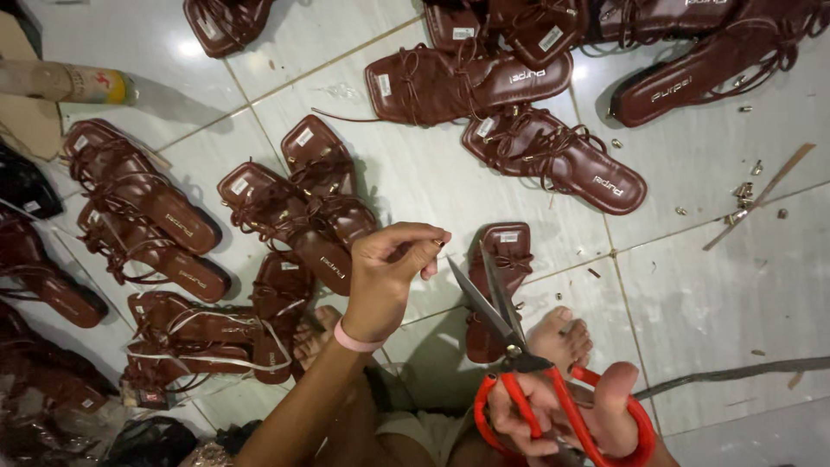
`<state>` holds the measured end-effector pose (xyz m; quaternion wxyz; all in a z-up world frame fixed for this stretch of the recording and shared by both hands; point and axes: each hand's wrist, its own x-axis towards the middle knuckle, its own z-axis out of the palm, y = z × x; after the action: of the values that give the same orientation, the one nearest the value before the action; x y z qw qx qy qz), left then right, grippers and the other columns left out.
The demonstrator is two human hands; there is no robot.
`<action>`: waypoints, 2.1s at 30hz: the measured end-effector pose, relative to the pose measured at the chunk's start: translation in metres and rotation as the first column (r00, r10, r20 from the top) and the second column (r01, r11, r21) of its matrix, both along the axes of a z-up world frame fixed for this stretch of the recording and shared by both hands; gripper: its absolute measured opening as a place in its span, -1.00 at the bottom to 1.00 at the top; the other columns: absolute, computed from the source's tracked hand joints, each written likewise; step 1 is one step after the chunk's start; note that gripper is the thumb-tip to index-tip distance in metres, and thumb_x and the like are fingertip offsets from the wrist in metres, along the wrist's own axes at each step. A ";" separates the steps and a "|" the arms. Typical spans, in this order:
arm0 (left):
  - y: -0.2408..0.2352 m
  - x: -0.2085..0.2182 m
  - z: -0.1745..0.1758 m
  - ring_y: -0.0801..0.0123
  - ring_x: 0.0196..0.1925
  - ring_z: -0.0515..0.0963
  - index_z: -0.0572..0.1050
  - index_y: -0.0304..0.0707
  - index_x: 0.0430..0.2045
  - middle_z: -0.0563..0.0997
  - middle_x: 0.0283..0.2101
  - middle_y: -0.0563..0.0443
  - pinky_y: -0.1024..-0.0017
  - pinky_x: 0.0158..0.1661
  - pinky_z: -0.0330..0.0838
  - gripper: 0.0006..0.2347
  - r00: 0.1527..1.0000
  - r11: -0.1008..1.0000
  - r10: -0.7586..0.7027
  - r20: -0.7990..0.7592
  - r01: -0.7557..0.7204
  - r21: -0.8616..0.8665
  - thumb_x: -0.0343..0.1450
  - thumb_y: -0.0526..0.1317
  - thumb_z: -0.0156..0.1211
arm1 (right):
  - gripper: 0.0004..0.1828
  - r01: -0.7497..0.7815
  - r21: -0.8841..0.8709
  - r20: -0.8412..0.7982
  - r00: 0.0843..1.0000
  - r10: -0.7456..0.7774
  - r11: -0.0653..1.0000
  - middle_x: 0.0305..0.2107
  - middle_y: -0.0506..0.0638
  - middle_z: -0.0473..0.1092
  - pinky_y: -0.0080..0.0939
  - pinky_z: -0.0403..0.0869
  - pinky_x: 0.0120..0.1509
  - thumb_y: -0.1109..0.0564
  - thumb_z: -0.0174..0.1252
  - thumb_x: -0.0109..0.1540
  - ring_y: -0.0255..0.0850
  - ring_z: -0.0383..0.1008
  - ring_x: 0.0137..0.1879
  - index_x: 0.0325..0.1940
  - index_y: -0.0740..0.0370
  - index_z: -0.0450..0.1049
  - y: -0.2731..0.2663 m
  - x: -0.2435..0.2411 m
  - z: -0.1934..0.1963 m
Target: The person sits on the floor and assembles brown sandals by attaching small metal hardware to the straps. They use red-handled scissors to cut a white string and then manually insert and secure the metal pieces onto the sandal straps.
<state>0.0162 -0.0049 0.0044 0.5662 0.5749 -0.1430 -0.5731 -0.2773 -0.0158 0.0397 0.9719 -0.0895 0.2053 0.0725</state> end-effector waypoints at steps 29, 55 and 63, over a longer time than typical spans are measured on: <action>-0.002 0.001 0.004 0.49 -0.41 0.63 0.65 -0.43 -0.25 0.72 -0.25 -0.09 0.54 -0.38 0.52 -0.92 0.992 0.995 -0.017 0.124 0.029 -0.097 0.45 -0.44 0.27 | 0.54 0.127 0.122 -0.059 0.991 -0.120 0.984 -0.24 0.01 0.26 -0.38 0.22 -0.42 -0.86 0.03 -0.33 -0.37 0.16 -0.41 0.20 0.58 0.22 0.039 -0.008 -0.044; 0.038 0.004 -0.050 0.59 -0.40 0.57 0.66 -0.34 -0.19 0.69 -0.33 0.10 0.62 -0.39 0.42 -0.86 0.958 0.982 -0.077 0.278 0.024 0.189 0.42 -0.34 0.32 | -0.54 -0.927 -0.362 -0.678 0.330 -0.657 -0.093 -0.40 0.24 0.52 0.12 0.50 -0.25 -0.12 0.39 0.10 0.23 0.54 -0.32 -0.12 0.24 0.52 -0.014 -0.083 -0.079; 0.042 -0.009 -0.066 0.59 -0.38 0.59 0.69 -0.31 -0.21 0.73 -0.33 0.03 0.58 -0.31 0.48 -0.86 0.920 0.969 -0.229 0.319 0.183 0.168 0.41 -0.31 0.34 | -0.63 -0.899 -0.384 -0.533 0.403 -0.744 -0.212 -0.23 0.19 0.54 0.01 0.53 -0.15 0.01 0.40 0.22 0.08 0.57 -0.23 0.00 0.26 0.56 -0.012 -0.079 -0.075</action>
<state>0.0070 0.0373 -0.0618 0.4298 0.6829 -0.2579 -0.5314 -0.3564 -0.0277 -0.0354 0.1345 -0.7629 0.6318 0.0276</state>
